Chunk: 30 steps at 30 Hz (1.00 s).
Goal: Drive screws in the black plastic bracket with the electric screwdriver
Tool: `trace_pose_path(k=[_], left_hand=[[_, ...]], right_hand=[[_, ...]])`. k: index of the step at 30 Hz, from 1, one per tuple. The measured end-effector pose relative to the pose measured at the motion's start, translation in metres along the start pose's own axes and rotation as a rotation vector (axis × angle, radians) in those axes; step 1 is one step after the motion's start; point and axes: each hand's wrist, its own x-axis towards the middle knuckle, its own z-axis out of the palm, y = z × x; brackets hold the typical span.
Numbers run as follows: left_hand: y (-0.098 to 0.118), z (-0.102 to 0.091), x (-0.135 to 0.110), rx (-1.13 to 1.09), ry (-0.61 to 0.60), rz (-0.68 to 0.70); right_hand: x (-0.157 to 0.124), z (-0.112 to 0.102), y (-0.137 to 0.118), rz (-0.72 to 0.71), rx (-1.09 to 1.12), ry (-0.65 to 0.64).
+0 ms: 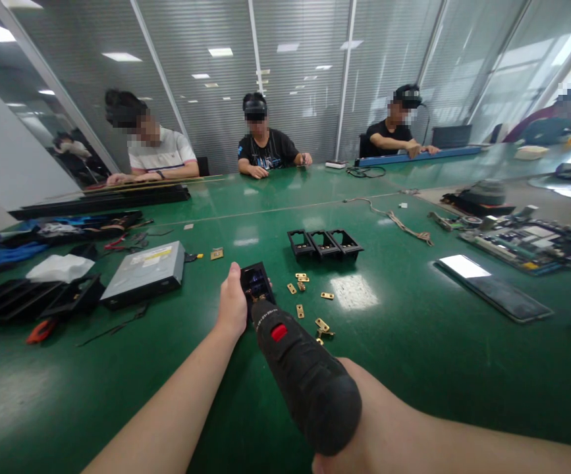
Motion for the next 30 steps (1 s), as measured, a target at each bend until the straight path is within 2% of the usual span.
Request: trace_pose_path(k=[7,14,22,30], left_hand=[[0.000,0.000,0.002,-0.013,-0.022,-0.025],[0.003,0.002,-0.001,-0.067,-0.006,-0.029],[0.002,0.000,0.002,-0.061,0.007,-0.033],[0.007,0.003,0.001,-0.117,0.051,-0.149]], right_hand=[[0.004,0.001,0.006,-0.047,0.014,0.023],[0.008,-0.004,0.013,-0.056,0.001,-0.019],[0.002,-0.006,0.005,-0.022,-0.052,0.000],[0.002,-0.002,0.011,-0.029,-0.067,0.007]])
